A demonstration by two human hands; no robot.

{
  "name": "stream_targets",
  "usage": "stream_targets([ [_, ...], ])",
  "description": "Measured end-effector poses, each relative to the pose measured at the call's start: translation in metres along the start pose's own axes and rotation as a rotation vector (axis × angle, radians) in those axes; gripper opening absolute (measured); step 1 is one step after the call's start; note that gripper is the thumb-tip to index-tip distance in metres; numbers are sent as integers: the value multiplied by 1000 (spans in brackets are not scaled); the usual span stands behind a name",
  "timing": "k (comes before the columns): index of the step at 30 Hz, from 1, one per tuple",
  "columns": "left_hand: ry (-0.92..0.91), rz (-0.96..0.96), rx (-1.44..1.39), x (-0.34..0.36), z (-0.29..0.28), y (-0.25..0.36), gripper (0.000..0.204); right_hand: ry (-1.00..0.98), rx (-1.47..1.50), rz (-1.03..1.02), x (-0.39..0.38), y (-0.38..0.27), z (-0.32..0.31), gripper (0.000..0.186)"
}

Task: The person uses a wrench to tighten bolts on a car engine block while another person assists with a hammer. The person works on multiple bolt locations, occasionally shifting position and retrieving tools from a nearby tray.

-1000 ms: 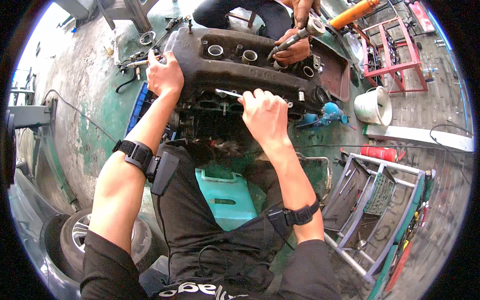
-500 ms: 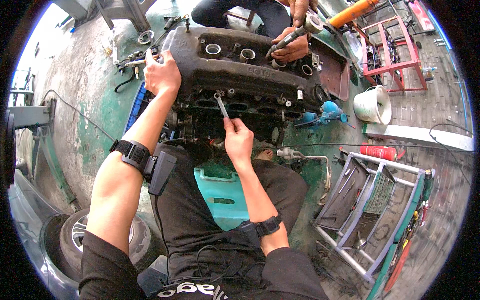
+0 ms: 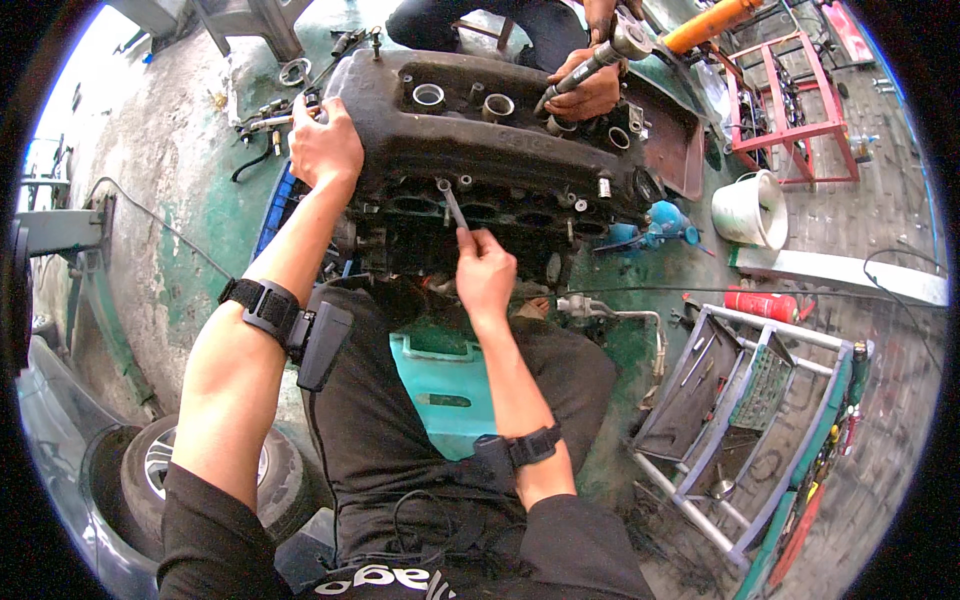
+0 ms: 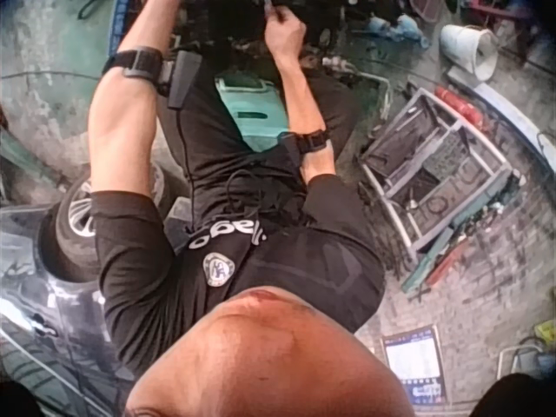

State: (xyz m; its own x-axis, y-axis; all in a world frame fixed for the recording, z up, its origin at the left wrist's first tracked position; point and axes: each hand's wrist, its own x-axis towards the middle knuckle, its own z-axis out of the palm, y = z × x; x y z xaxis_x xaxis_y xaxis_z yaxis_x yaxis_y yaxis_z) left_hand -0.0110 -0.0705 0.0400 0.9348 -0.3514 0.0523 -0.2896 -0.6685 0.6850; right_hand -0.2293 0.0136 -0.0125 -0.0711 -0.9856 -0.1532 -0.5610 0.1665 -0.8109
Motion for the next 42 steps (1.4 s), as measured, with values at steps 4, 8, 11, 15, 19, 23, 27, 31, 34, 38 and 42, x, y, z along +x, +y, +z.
stream_targets([
  [4, 5, 16, -2, 0, 0, -2, 59, -83, -303, -56, 29, -15, -35, 31],
  [8, 5, 10, 8, 0, 3, -4, 60, -84, -618, -392, 53, -43, -61, 24],
  [11, -3, 7, 20, 0, 2, -3, 60, -21, -744, -710, 62, -60, -66, 22],
  [15, -29, -2, -109, -5, -6, -3, 58, 62, -834, -1050, 60, -71, -68, 19],
  [19, 1, 162, -589, -8, -55, -6, 53, 109, -582, -809, 21, -58, -79, 18],
  [23, -455, 537, -1158, -52, -185, -9, 63, 161, -276, -514, -44, -5, -98, 20],
  [27, -1080, 632, -1537, -137, -328, 5, 77, 71, -349, -340, -99, 54, -113, 23],
  [31, -1077, 720, -1693, -218, -383, 2, 80, 53, -372, -259, -129, 90, -124, 26],
  [34, -1188, 878, -1779, -233, -399, -8, 82, 69, -342, -207, -143, 107, -129, 27],
  [38, -1168, 803, -1608, -259, -452, -3, 74, 114, -280, -187, -154, 124, -135, 26],
  [42, -1186, 703, -1583, -276, -467, 6, 73, 110, -266, -193, -163, 134, -140, 29],
])
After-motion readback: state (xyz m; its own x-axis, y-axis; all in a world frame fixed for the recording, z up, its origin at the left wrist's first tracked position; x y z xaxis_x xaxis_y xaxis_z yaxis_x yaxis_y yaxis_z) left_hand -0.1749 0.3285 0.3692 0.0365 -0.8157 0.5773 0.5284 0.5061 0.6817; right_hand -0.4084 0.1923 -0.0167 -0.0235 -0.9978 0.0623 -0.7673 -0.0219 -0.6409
